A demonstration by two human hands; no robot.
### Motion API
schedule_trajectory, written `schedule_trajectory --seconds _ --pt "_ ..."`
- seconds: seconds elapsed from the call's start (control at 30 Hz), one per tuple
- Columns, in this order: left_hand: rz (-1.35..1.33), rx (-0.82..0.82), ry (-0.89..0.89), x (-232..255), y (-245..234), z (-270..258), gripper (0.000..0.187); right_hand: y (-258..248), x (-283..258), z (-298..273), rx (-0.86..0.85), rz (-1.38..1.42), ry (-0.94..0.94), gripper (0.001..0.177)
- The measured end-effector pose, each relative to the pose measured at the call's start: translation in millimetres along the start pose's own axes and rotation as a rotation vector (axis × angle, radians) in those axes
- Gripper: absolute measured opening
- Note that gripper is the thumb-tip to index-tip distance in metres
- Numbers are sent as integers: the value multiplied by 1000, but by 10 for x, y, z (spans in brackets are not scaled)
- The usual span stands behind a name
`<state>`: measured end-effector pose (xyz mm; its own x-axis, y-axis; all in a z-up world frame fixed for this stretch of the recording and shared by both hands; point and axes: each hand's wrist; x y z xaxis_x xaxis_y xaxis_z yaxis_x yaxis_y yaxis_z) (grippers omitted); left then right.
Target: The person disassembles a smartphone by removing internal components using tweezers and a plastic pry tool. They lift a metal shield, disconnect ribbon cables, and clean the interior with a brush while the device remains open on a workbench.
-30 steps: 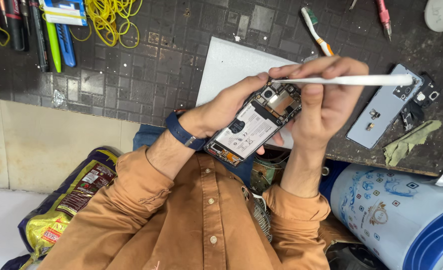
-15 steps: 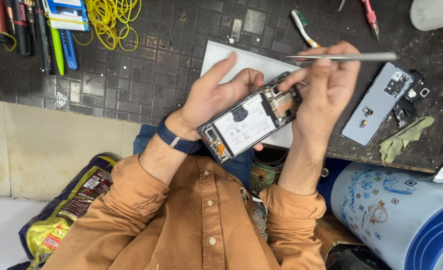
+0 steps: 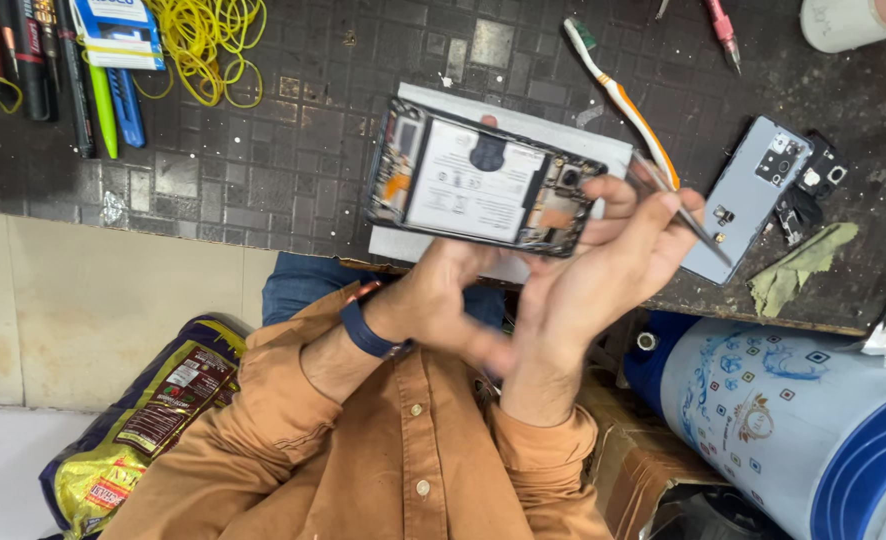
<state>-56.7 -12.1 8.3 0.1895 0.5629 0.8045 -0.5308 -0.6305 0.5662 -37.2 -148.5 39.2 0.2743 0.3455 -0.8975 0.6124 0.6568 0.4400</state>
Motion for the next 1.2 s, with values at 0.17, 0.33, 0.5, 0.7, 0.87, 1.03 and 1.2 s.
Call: schedule_trajectory --seconds 0.17,0.33,0.5,0.7,0.87,1.03,1.2 --pt "-114 366 283 -49 4 260 99 -40 88 -258 -148 72 -65 19" --pt "-392 354 278 -74 -207 468 95 -191 233 -282 -245 -72 -121 27" --pt "-505 370 228 -9 -323 538 109 -326 242 -91 -383 -343 -344 26" --pt "-550 322 155 -44 -348 529 109 -454 343 -68 -482 -492 -423 29" --pt "-554 326 151 -16 -376 497 109 -505 354 -131 -476 -468 -393 32" --pt "-549 313 154 -35 -381 506 109 -565 376 -109 -472 -540 -427 36" --pt "-556 325 147 -33 -371 497 109 -571 395 -107 -483 -572 -436 37"
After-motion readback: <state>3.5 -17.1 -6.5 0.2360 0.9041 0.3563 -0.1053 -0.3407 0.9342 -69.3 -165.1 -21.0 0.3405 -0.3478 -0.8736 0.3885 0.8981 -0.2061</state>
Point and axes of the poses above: each hand's wrist, its own z-axis towards the middle knuckle, its own y-axis out of the palm, x = y × z, and after that the axes turned 2 degrees about -z, right-handed
